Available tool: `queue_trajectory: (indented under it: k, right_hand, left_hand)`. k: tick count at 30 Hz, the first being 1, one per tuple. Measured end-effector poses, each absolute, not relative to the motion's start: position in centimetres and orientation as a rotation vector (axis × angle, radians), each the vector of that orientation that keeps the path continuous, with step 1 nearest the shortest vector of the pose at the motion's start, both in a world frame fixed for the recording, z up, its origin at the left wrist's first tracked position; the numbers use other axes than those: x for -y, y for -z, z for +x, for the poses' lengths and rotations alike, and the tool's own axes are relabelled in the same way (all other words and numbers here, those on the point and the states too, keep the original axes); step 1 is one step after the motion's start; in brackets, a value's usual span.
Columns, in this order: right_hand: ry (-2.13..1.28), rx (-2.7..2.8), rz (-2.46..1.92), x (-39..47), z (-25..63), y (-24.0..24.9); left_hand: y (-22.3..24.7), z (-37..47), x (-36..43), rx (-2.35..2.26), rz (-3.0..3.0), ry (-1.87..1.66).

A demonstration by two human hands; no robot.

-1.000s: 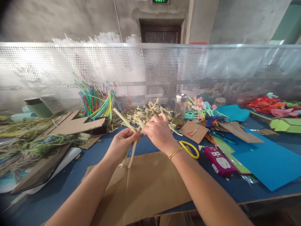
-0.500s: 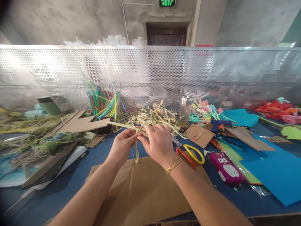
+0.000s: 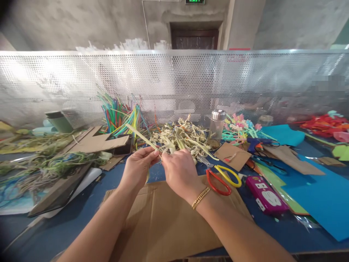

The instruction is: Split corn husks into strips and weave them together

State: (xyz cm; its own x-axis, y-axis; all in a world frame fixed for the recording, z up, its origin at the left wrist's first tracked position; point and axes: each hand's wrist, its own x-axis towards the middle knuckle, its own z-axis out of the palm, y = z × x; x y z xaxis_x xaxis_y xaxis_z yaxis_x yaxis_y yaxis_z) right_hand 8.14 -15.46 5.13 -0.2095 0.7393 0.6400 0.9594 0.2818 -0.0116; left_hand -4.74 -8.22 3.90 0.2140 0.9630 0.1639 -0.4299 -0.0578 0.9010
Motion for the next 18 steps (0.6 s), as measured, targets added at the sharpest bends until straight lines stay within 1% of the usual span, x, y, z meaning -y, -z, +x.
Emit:
queue_trajectory:
  k: [5,10,14,18]
  right_hand:
    - [0.497,2.038,-1.488,15.5,8.4,-5.2]
    - [0.356,1.940,-1.448,15.4,10.0,-6.0]
    - [0.535,1.748,-1.448,15.0,11.5,-6.6]
    - [0.575,1.920,-1.437,14.8,11.8,-6.5]
  left_hand:
    - [-3.8,-4.7,8.3,-0.663,1.051,-1.315]
    - [-3.8,-4.6,8.3,-0.603,1.101,-1.162]
    - [-3.8,-4.5,8.5,-0.566,1.186,-1.096]
    - [-3.9,-4.5,8.8,-0.571,1.245,-1.047]
